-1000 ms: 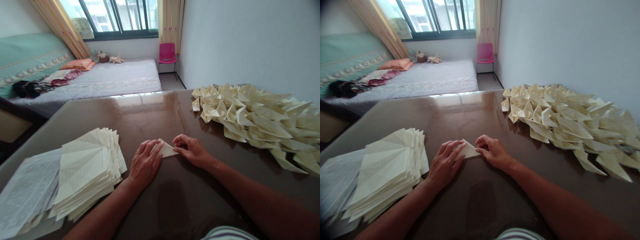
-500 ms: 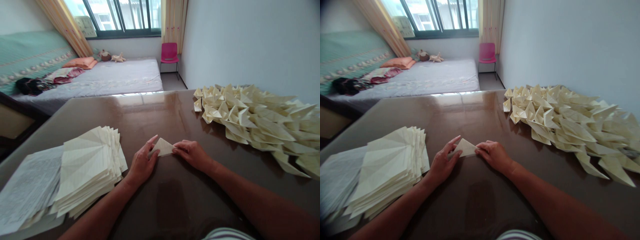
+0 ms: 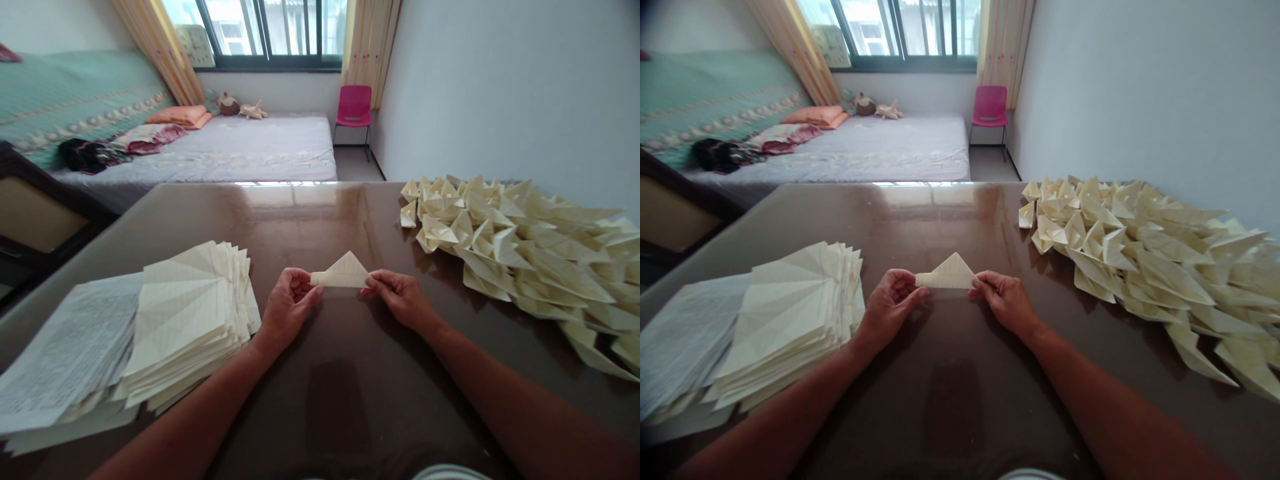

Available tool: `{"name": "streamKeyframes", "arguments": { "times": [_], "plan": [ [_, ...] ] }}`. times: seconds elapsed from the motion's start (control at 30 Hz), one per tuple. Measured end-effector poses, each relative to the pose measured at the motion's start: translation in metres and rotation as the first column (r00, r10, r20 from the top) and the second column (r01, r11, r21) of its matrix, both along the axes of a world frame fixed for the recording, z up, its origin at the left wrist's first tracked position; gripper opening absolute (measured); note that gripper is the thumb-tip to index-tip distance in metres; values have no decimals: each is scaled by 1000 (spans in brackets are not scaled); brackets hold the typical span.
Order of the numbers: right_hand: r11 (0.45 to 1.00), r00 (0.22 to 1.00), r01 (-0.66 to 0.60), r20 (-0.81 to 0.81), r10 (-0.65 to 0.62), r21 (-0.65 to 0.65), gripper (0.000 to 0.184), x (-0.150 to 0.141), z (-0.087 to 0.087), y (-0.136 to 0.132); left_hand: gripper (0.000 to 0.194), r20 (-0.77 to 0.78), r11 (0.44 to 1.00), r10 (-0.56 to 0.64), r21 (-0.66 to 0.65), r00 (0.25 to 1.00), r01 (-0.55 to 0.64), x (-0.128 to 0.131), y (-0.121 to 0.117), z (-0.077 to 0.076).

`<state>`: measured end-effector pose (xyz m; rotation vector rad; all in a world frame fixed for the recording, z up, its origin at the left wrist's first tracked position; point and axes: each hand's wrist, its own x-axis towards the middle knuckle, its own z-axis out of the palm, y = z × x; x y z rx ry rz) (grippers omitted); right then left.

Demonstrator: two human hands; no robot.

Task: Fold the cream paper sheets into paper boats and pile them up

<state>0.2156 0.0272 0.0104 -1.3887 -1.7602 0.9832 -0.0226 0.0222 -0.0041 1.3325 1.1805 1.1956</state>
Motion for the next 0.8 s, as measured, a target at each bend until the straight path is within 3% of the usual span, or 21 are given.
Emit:
{"name": "streamKeyframes", "arguments": {
  "times": [0.23, 0.47, 0.8],
  "plan": [
    [1000, 1000, 19, -7, -19, 21, 28, 0, -2, 0, 18, 48, 995, 5, 102, 999, -10, 1, -4, 4],
    [998, 999, 38, 22, -39, 40, 27, 2, -2, 1, 11, -34, 990, 24, 138, 999, -20, 0, -5, 4],
    [999, 998, -24, 67, 21, 40, 26, -1, -1, -2, 29, -44, 999, -18, -50, 999, 15, -4, -2, 8]
  ]
}}
